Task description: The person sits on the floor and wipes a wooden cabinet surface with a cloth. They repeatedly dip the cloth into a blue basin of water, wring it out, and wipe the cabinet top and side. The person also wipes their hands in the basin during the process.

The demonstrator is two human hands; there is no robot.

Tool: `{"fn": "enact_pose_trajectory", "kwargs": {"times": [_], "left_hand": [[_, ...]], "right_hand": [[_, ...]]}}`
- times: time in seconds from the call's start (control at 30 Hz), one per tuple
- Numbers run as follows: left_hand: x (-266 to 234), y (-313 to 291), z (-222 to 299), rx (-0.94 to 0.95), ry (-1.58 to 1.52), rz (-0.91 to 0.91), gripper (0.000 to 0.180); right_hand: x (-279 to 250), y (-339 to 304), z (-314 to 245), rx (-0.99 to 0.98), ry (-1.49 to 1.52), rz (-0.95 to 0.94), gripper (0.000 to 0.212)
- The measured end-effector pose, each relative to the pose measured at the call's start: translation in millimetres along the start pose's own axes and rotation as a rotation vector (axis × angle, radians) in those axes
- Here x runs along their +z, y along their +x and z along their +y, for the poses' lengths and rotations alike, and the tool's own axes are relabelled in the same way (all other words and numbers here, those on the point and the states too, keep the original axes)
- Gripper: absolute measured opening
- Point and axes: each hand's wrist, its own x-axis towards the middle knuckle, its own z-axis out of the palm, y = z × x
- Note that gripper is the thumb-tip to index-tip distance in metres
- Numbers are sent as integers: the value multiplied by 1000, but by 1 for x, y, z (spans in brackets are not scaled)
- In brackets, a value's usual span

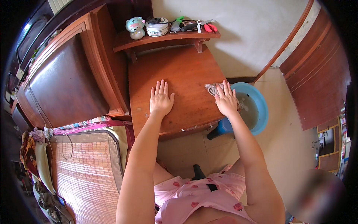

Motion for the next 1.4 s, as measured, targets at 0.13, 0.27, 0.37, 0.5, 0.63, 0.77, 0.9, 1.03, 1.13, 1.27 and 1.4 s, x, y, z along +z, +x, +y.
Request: {"fn": "enact_pose_trajectory", "kwargs": {"times": [0.13,0.27,0.37,0.5,0.63,0.77,0.9,1.03,1.13,1.27,1.4], "left_hand": [[-2,1,1,2,22,-15,65],[-6,2,2,1,27,-32,65],[1,1,-2,27,18,-20,65],[1,3,-7,71,-13,0,65],[3,7,-4,94,-8,30,69],[8,34,15,97,-25,46,74],[17,83,65,214,-33,57,76],[27,123,116,195,-44,-45,71],[30,137,130,194,-17,-75,70],[29,139,132,179,-8,-80,70],[24,137,135,181,18,-86,69]], "right_hand": [[15,33,3,-4,-16,5,53],[36,72,6,-13,12,78,53],[40,103,2,-24,10,72,53],[48,148,-4,-23,18,76,53],[54,180,-4,10,-3,45,53],[49,183,-2,2,-11,24,50],[52,187,-5,-62,103,178,39],[45,168,-8,-109,160,338,33],[58,168,0,-118,127,366,37],[64,189,-2,-23,120,294,42],[66,217,0,6,118,298,41]]}}
